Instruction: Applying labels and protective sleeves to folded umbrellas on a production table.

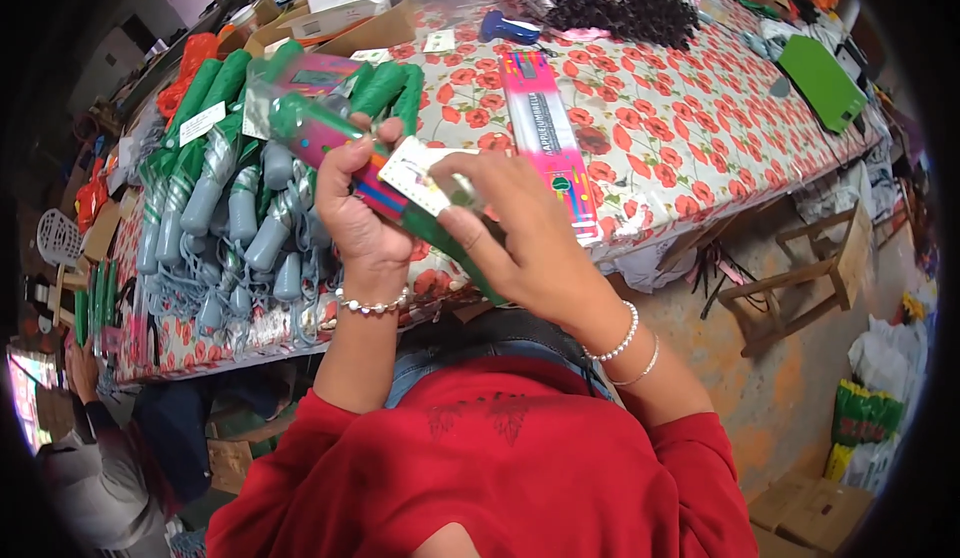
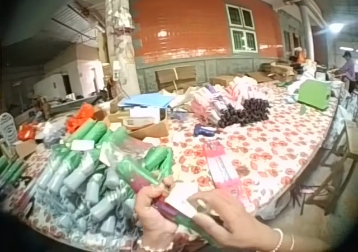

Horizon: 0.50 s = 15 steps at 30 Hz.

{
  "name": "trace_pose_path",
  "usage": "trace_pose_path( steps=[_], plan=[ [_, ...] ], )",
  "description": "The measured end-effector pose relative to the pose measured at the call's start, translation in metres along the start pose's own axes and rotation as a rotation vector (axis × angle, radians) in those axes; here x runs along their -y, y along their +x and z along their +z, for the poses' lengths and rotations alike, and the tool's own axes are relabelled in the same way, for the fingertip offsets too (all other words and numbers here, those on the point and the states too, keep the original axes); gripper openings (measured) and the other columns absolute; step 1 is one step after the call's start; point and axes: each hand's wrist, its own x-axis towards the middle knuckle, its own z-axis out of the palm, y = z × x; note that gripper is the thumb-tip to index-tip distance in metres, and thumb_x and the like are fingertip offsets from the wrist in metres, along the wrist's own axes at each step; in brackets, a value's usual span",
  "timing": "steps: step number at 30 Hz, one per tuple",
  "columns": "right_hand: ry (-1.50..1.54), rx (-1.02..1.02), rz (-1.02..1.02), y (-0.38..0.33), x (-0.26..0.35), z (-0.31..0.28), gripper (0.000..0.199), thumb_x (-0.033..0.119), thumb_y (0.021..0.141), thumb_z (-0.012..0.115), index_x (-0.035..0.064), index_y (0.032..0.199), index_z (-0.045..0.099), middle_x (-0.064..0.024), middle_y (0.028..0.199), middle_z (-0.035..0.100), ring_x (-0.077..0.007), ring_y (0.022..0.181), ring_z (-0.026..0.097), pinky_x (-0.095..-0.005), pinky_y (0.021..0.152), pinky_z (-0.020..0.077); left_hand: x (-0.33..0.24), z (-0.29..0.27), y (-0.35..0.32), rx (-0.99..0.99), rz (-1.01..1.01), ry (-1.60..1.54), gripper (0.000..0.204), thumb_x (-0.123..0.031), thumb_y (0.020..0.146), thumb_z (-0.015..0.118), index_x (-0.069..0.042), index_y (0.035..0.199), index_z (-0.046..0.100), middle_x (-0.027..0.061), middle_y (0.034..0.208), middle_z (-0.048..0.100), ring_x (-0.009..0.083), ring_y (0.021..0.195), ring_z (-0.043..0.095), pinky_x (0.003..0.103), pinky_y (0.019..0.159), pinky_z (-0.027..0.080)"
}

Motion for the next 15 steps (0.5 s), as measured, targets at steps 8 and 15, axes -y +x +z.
trace_pose_path(
  steps=[8, 15],
  plan=[
    [0.157, 0.147, 0.115, -0.009, -0.001, 0.004, 0.038, 0.015, 0.087, 0.053, 0.0059, 0.123, 0.046, -0.0104, 0.114, 0.054, -0.0231, 0.096, 0.053, -0.0339, 0.083, 0.0413, -0.005, -0.016, 0.013, 0.248, -0.030, -0.132, 0.029, -0.020, 0.079, 0.053, -0.008, 0.105, 0.050, 0.0079, 0.088, 0.055, 0.0180, 0.076, 0.054, 0.039, 0.084, 0.045],
    [0.202, 0.186, 0.207, -0.011, 0.011, 0.004, 0.039, 0.016, 0.088, 0.050, 0.0095, 0.126, 0.043, -0.0132, 0.106, 0.056, -0.0238, 0.084, 0.056, -0.0343, 0.074, 0.0435, -0.009, -0.015, 0.022, 0.297, -0.047, -0.141, 0.030, -0.024, 0.081, 0.052, -0.006, 0.104, 0.052, 0.0090, 0.088, 0.055, 0.0201, 0.076, 0.054, 0.048, 0.087, 0.045]
  ],
)
